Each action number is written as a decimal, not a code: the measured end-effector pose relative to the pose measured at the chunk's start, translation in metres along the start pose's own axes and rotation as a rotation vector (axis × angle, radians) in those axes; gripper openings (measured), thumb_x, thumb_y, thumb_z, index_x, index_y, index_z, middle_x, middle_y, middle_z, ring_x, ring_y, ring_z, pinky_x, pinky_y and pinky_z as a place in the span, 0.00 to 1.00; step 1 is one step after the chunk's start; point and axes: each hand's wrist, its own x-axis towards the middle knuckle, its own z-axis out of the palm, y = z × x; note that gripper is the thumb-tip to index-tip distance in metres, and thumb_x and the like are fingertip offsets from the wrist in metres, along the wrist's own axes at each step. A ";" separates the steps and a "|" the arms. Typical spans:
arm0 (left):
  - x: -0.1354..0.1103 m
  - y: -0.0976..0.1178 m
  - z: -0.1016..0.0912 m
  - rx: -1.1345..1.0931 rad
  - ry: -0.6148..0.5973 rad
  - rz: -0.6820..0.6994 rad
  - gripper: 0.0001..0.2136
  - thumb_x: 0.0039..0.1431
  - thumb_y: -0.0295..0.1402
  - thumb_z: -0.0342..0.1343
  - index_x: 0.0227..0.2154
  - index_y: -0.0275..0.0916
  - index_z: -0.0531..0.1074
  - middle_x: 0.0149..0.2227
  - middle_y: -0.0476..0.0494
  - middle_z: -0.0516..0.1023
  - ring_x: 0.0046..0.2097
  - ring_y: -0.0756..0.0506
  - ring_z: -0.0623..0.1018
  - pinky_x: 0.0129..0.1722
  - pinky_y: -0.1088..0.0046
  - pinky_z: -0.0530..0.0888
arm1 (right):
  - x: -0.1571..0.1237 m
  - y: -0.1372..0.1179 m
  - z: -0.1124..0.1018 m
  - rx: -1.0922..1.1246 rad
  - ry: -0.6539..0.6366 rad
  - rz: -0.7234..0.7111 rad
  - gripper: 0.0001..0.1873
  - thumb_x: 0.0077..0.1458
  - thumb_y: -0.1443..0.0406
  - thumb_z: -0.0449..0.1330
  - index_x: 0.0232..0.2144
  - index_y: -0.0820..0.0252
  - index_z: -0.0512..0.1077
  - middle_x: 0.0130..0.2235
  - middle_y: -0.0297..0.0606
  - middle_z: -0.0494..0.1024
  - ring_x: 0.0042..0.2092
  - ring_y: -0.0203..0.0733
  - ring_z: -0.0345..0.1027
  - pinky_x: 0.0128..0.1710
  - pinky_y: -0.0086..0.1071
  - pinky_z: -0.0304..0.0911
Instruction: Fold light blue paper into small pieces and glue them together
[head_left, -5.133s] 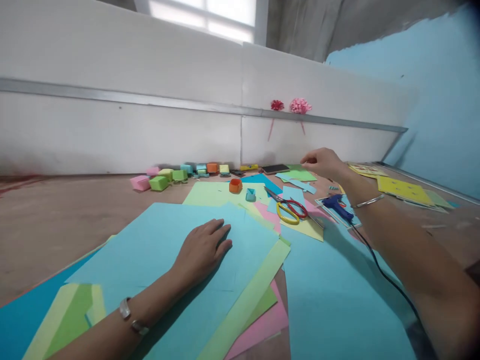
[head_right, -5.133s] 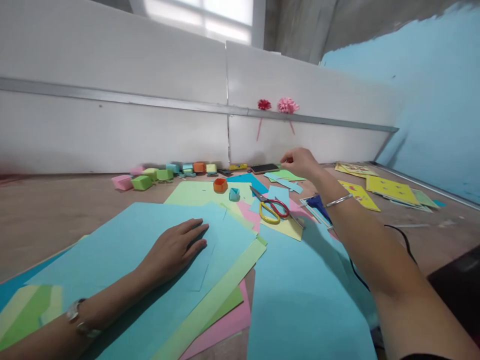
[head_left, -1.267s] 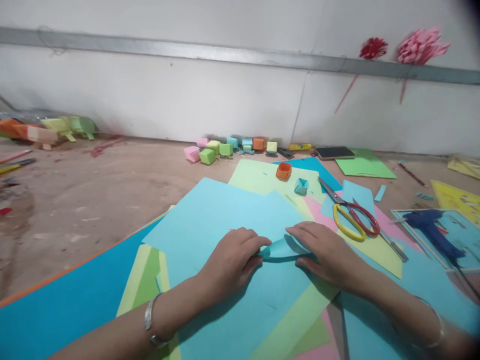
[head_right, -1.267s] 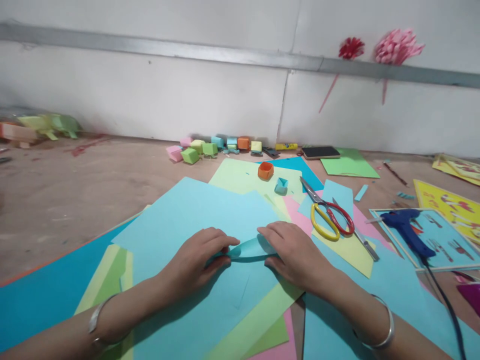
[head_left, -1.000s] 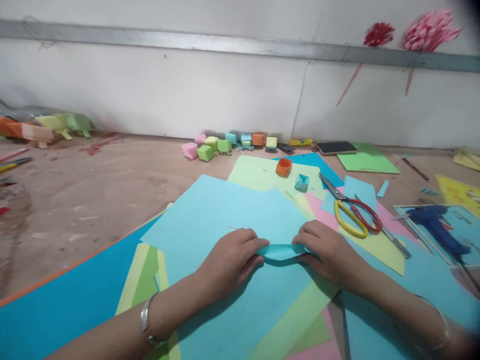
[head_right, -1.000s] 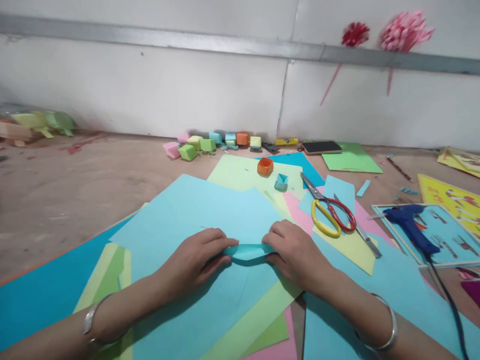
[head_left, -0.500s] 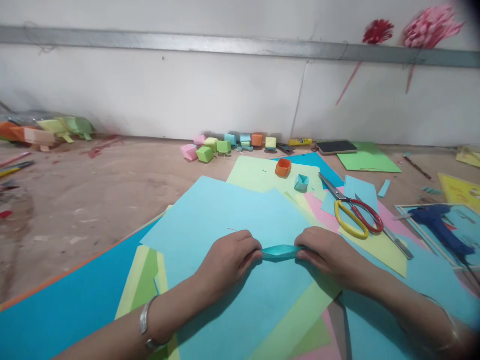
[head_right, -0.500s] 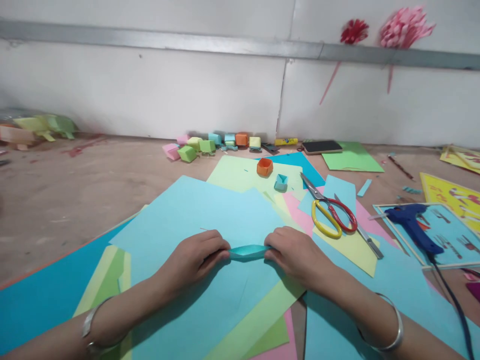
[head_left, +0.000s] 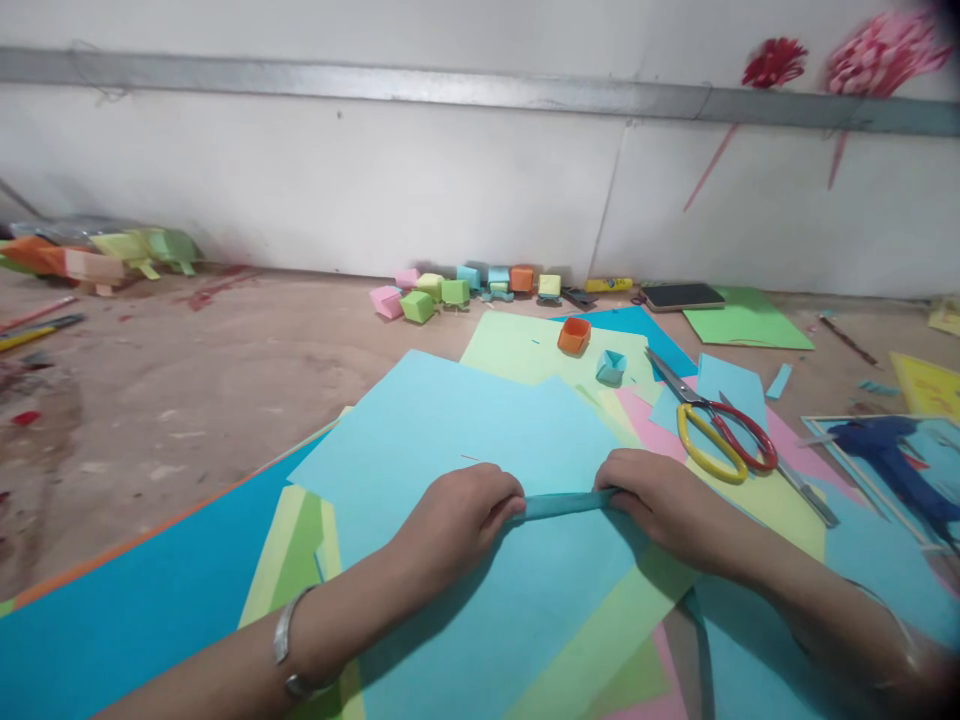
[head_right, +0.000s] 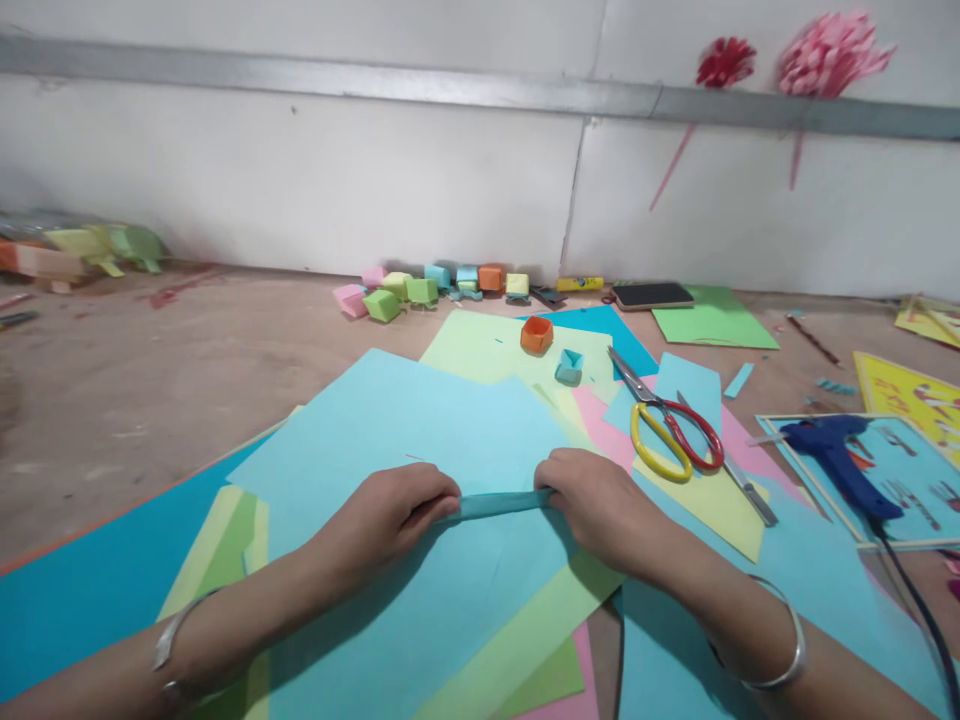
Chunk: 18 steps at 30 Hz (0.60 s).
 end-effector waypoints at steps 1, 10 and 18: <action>0.000 0.000 -0.001 0.007 -0.015 -0.008 0.11 0.65 0.32 0.49 0.30 0.37 0.74 0.30 0.46 0.77 0.34 0.46 0.74 0.35 0.72 0.65 | -0.001 0.000 0.000 0.001 -0.004 -0.001 0.09 0.56 0.75 0.52 0.31 0.60 0.70 0.36 0.38 0.74 0.39 0.41 0.66 0.36 0.31 0.56; 0.000 -0.004 0.000 -0.015 -0.028 -0.025 0.11 0.64 0.33 0.48 0.32 0.38 0.75 0.32 0.47 0.79 0.35 0.46 0.75 0.36 0.71 0.66 | 0.003 -0.002 0.004 -0.156 -0.008 0.018 0.10 0.60 0.71 0.52 0.30 0.60 0.71 0.33 0.38 0.72 0.36 0.41 0.66 0.33 0.31 0.54; -0.002 -0.007 -0.001 -0.045 0.028 -0.067 0.11 0.63 0.33 0.48 0.32 0.40 0.76 0.33 0.46 0.80 0.36 0.45 0.76 0.36 0.70 0.66 | -0.005 0.014 -0.003 0.030 0.106 -0.082 0.07 0.55 0.71 0.60 0.37 0.57 0.70 0.39 0.36 0.74 0.40 0.41 0.67 0.38 0.33 0.59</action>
